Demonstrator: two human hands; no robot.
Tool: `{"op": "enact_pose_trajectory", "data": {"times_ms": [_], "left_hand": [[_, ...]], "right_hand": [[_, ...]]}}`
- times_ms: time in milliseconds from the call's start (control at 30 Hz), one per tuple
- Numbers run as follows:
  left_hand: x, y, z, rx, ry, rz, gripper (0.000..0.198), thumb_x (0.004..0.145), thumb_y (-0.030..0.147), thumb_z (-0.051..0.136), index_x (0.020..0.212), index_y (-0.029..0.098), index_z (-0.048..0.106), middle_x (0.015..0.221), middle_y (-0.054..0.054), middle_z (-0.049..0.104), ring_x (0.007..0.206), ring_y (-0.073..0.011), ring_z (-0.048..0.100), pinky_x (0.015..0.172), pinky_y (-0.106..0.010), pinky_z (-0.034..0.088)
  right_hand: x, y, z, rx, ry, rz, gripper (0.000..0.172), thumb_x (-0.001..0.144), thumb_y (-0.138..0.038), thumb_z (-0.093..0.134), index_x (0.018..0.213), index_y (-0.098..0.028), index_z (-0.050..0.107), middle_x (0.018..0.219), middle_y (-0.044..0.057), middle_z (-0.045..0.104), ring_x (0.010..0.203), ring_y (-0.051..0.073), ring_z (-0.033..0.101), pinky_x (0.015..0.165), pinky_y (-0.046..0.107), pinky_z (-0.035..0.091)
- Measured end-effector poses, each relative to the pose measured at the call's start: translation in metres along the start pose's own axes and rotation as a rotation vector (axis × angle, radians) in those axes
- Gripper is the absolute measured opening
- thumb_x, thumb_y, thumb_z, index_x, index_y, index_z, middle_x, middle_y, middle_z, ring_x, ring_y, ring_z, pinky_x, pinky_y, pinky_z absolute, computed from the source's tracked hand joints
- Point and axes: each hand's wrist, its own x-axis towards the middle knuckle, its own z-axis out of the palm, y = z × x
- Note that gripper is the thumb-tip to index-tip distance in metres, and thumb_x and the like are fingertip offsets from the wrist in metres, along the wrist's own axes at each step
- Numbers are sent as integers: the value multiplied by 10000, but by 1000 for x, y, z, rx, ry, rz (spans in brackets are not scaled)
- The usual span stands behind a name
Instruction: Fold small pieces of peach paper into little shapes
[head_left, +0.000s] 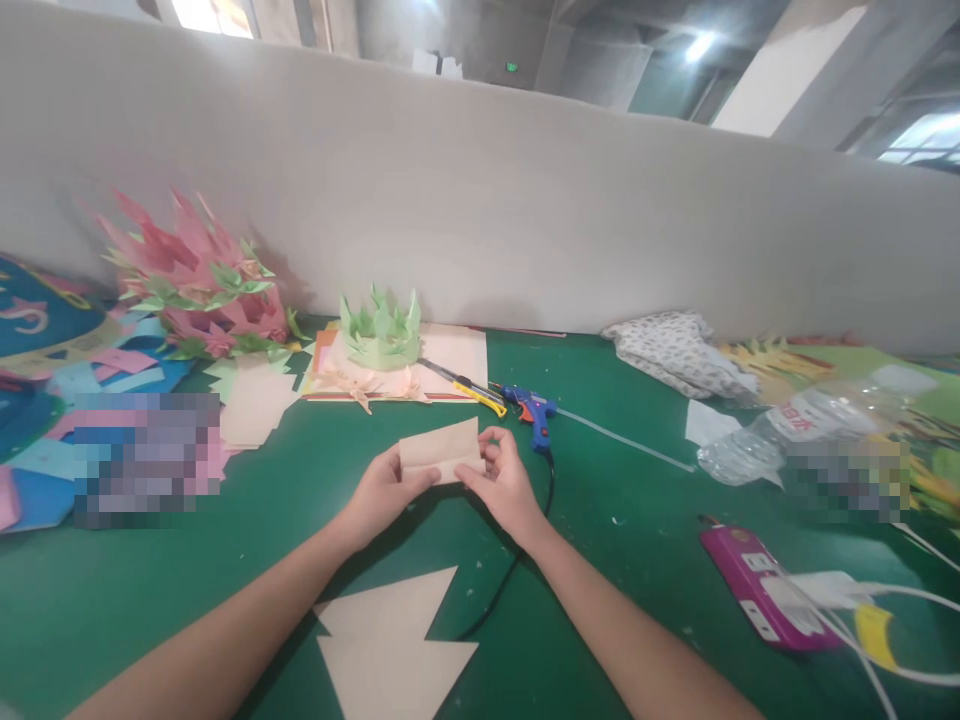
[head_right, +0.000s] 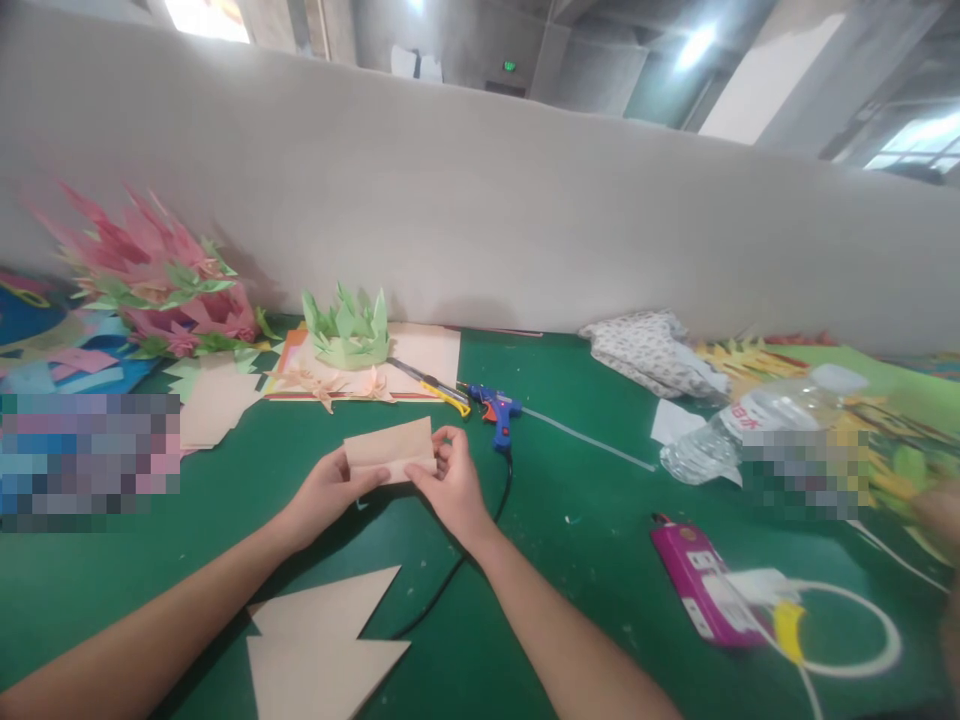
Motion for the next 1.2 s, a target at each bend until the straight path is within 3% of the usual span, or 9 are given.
{"op": "enact_pose_trajectory", "data": {"times_ms": [67, 233, 433, 567, 767, 1200], "left_hand": [[1, -1, -1, -16, 1, 5, 419, 660, 326, 683, 1027, 149, 581, 1048, -73, 663, 938, -219, 607, 823, -320, 457], [1, 1, -1, 46, -56, 99, 282, 637, 243, 693, 892, 161, 605, 914, -40, 652, 796, -167, 600, 724, -259, 452], [1, 0, -2, 68, -41, 45, 194, 727, 277, 600, 889, 170, 609, 842, -13, 620, 711, -126, 559, 645, -219, 414], [0, 2, -1, 49, -17, 22, 208, 701, 291, 620, 873, 175, 605, 779, 14, 593, 615, -101, 513, 563, -198, 372], [1, 5, 1, 97, 34, 48, 206, 682, 331, 631, 784, 154, 615, 686, 18, 555, 577, -96, 467, 521, -194, 338], [1, 4, 2, 140, 0, 38, 165, 691, 301, 597, 779, 165, 569, 595, 33, 546, 530, -106, 507, 517, -206, 357]], "right_hand": [[1, -3, 0, 23, -23, 28, 423, 698, -264, 624, 1000, -245, 329, 802, -7, 577, 631, 123, 566, 541, 237, 466], [1, -8, -1, 38, -8, 47, 466, 677, -249, 632, 1067, -238, 377, 715, -43, 545, 581, 113, 544, 528, 237, 467], [0, -13, -1, -78, -51, 56, 179, 727, -333, 602, 797, -177, 550, 627, -26, 533, 524, 99, 494, 504, 228, 421], [0, -12, -1, -86, -46, 13, 175, 723, -341, 610, 715, -176, 552, 635, -24, 525, 516, 95, 472, 489, 225, 405], [0, -10, -2, -68, -19, 67, 164, 713, -325, 624, 726, -177, 555, 588, -31, 512, 520, 102, 474, 484, 223, 395], [0, -13, -2, -83, -44, 37, 182, 724, -346, 609, 702, -185, 527, 595, -39, 493, 501, 93, 462, 473, 218, 387]]}}
